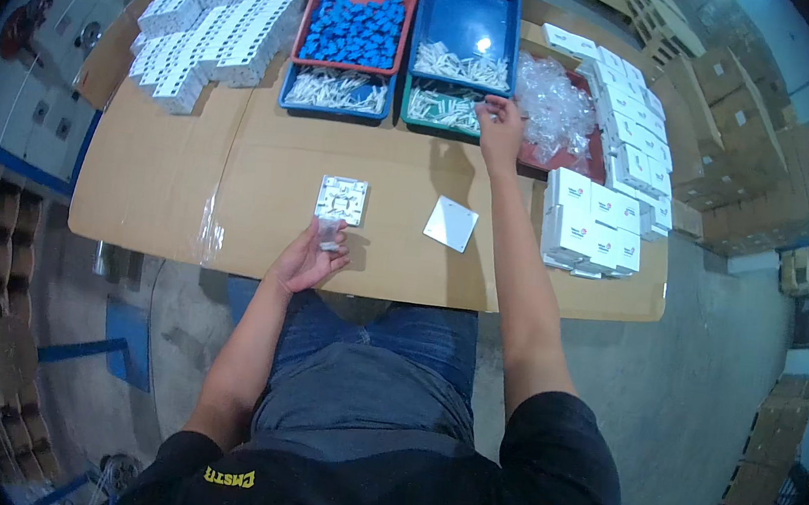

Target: Packaging small blue caps and white components into boxes.

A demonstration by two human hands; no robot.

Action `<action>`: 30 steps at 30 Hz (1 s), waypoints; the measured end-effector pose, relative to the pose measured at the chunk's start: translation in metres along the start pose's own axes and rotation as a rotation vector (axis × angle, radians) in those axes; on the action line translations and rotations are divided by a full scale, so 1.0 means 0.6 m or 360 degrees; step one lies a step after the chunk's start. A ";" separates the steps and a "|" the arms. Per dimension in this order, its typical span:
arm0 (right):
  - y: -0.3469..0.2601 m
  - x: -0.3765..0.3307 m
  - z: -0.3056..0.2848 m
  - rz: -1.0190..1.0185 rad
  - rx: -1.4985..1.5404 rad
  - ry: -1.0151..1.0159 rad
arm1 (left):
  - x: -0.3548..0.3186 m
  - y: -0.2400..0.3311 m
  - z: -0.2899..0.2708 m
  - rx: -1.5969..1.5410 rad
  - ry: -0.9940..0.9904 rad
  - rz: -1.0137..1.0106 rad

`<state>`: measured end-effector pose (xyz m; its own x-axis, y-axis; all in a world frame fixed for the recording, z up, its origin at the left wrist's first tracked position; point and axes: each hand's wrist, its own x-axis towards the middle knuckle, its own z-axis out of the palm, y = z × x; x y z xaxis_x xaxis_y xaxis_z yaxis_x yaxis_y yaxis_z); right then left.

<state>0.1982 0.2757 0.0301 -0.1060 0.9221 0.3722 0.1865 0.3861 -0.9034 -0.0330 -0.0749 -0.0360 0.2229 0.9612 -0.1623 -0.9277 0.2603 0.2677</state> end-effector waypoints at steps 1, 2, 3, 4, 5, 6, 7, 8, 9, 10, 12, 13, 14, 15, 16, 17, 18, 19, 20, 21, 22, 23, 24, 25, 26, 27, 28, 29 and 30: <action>-0.051 -0.043 0.012 0.0187 0.0303 -0.0083 | -0.004 -0.002 0.007 0.0128 0.0072 0.0043; -0.083 -0.078 0.011 0.0209 0.0309 -0.0118 | -0.004 -0.005 0.014 0.0261 0.0141 0.0069; -0.106 -0.109 0.009 0.0288 0.0440 -0.0181 | 0.003 -0.009 0.012 0.0347 0.0089 0.0135; -0.127 -0.143 0.008 0.0379 0.0570 -0.0239 | 0.008 -0.013 0.026 0.0328 0.0130 0.0145; -0.151 -0.179 0.010 0.0419 0.0576 -0.0265 | 0.012 -0.015 0.053 0.0447 0.0114 0.0204; -0.176 -0.208 0.017 0.0422 0.0620 -0.0328 | 0.012 -0.015 0.078 0.0573 0.0099 0.0267; -0.197 -0.235 0.022 0.0422 0.0663 -0.0385 | 0.008 -0.017 0.096 0.0563 0.0140 0.0273; -0.213 -0.254 0.028 0.0445 0.0676 -0.0403 | 0.007 -0.014 0.115 0.0593 0.0143 0.0291; -0.228 -0.272 0.035 0.0424 0.0657 -0.0466 | 0.003 -0.015 0.129 0.0625 0.0143 0.0307; -0.242 -0.286 0.040 0.0396 0.0637 -0.0519 | 0.001 -0.017 0.139 0.0629 0.0161 0.0305; -0.258 -0.301 0.050 0.0342 0.0623 -0.0543 | -0.002 -0.020 0.153 0.0634 0.0091 0.0317; -0.259 -0.306 0.053 0.0283 0.0609 -0.0586 | -0.002 -0.022 0.157 0.0640 0.0097 0.0307; -0.262 -0.311 0.055 0.0221 0.0594 -0.0627 | -0.002 -0.023 0.160 0.0620 0.0073 0.0326; -0.267 -0.314 0.057 0.0225 0.0598 -0.0617 | -0.002 -0.024 0.161 0.0599 0.0046 0.0345; -0.275 -0.317 0.058 0.0237 0.0505 -0.0665 | -0.002 -0.024 0.161 0.0603 0.0046 0.0335; -0.279 -0.319 0.057 0.0248 0.0410 -0.0713 | -0.003 -0.025 0.162 0.0587 0.0052 0.0357; -0.277 -0.321 0.057 0.0251 0.0410 -0.0707 | -0.004 -0.025 0.162 0.0569 0.0059 0.0380; -0.273 -0.321 0.056 0.0221 0.0349 -0.0757 | -0.002 -0.026 0.162 0.0575 0.0055 0.0366; -0.270 -0.321 0.054 0.0191 0.0287 -0.0808 | -0.002 -0.025 0.162 0.0575 0.0063 0.0362; -0.269 -0.319 0.049 0.0196 0.0287 -0.0794 | -0.001 -0.026 0.162 0.0574 0.0073 0.0358; -0.270 -0.318 0.046 0.0228 0.0241 -0.0874 | -0.001 -0.025 0.162 0.0578 0.0074 0.0352; -0.270 -0.317 0.044 0.0261 0.0194 -0.0953 | -0.002 -0.025 0.160 0.0578 0.0083 0.0347; -0.268 -0.317 0.047 0.0265 0.0198 -0.0945 | -0.001 -0.025 0.159 0.0578 0.0093 0.0341; -0.265 -0.317 0.051 0.0267 0.0281 -0.0944 | -0.001 -0.024 0.156 0.0583 0.0092 0.0329; -0.263 -0.316 0.054 0.0269 0.0364 -0.0941 | 0.000 -0.023 0.154 0.0588 0.0096 0.0329; -0.260 -0.314 0.054 0.0276 0.0367 -0.0927 | 0.001 -0.023 0.152 0.0593 0.0099 0.0328; -0.258 -0.313 0.055 0.0237 0.0390 -0.1003 | 0.001 -0.023 0.150 0.0597 0.0099 0.0315; -0.258 -0.313 0.055 0.0197 0.0414 -0.1079 | 0.001 -0.023 0.148 0.0610 0.0132 0.0332; -0.260 -0.312 0.051 0.0204 0.0416 -0.1067 | 0.001 -0.022 0.147 0.0622 0.0164 0.0349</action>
<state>0.1591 0.0418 0.0948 -0.6899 0.7129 0.1255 0.0070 0.1799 -0.9837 0.0060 -0.0695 0.0442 -0.0155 0.9885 -0.1503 -0.7624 0.0856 0.6414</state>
